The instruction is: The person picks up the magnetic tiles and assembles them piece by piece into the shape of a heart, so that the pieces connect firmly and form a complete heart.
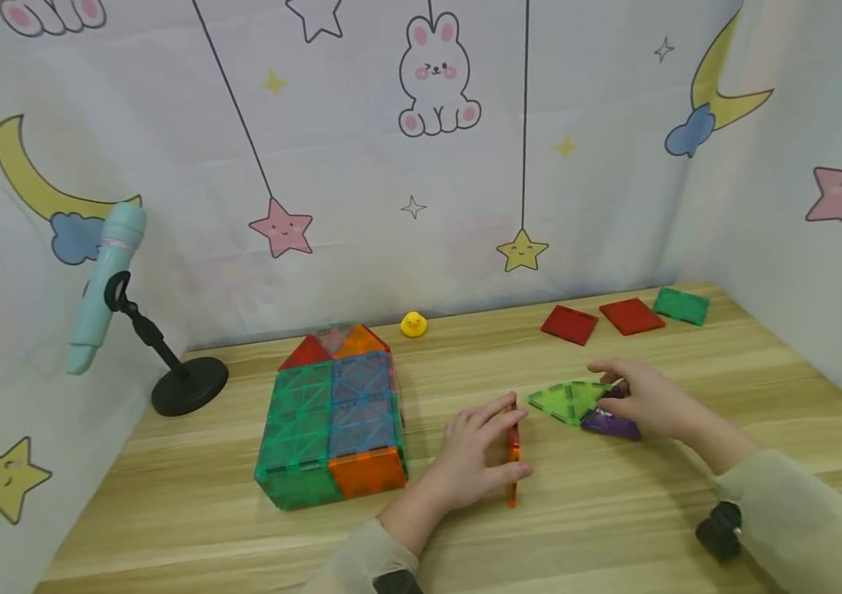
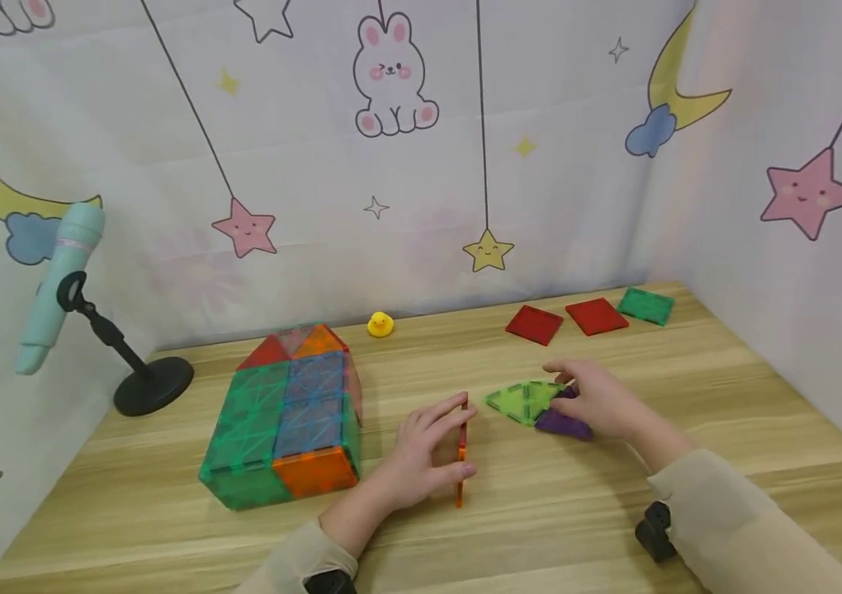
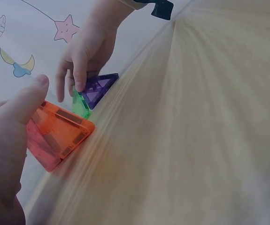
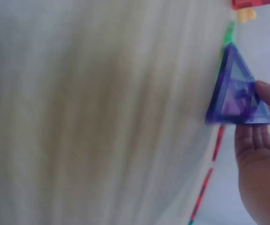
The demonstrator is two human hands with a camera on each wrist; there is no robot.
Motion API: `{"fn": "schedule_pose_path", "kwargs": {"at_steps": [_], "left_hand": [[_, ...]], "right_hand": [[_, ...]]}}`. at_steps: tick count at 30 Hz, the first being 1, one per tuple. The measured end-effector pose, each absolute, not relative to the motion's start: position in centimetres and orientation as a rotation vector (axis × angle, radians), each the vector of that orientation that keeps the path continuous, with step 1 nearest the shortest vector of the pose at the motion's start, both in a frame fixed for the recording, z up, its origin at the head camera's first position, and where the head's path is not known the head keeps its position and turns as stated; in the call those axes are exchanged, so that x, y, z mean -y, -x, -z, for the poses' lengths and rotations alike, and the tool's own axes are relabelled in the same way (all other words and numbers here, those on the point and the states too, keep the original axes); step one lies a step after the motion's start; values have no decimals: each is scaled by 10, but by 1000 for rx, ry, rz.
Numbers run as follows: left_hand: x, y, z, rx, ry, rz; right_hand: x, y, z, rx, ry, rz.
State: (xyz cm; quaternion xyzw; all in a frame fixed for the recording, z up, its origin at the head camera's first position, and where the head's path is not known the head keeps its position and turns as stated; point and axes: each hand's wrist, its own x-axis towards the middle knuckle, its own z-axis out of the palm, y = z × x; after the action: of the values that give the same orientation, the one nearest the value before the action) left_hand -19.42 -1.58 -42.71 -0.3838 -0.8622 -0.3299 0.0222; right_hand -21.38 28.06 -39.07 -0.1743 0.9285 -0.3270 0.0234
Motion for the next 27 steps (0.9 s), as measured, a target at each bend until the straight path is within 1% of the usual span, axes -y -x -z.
{"fn": "schedule_pose_path", "kwargs": {"at_steps": [7,15,20,23,27], "left_hand": [[13,195,426,2669,1197,1030],[13,195,424,2672,1201,1037],[13,195,426,2682,1191,1024],[13,195,427,2676,1194,1019],[15,194,427,2673,1187,1049]], "right_hand": [[-281,215,398,-2814,370,957],[-272,221,390,-2799,306,821],[-271,219,392,-2719,300,956],[-272,215,391,-2646,287,1136],[-270,209,385,-2600,333,1278]]}}
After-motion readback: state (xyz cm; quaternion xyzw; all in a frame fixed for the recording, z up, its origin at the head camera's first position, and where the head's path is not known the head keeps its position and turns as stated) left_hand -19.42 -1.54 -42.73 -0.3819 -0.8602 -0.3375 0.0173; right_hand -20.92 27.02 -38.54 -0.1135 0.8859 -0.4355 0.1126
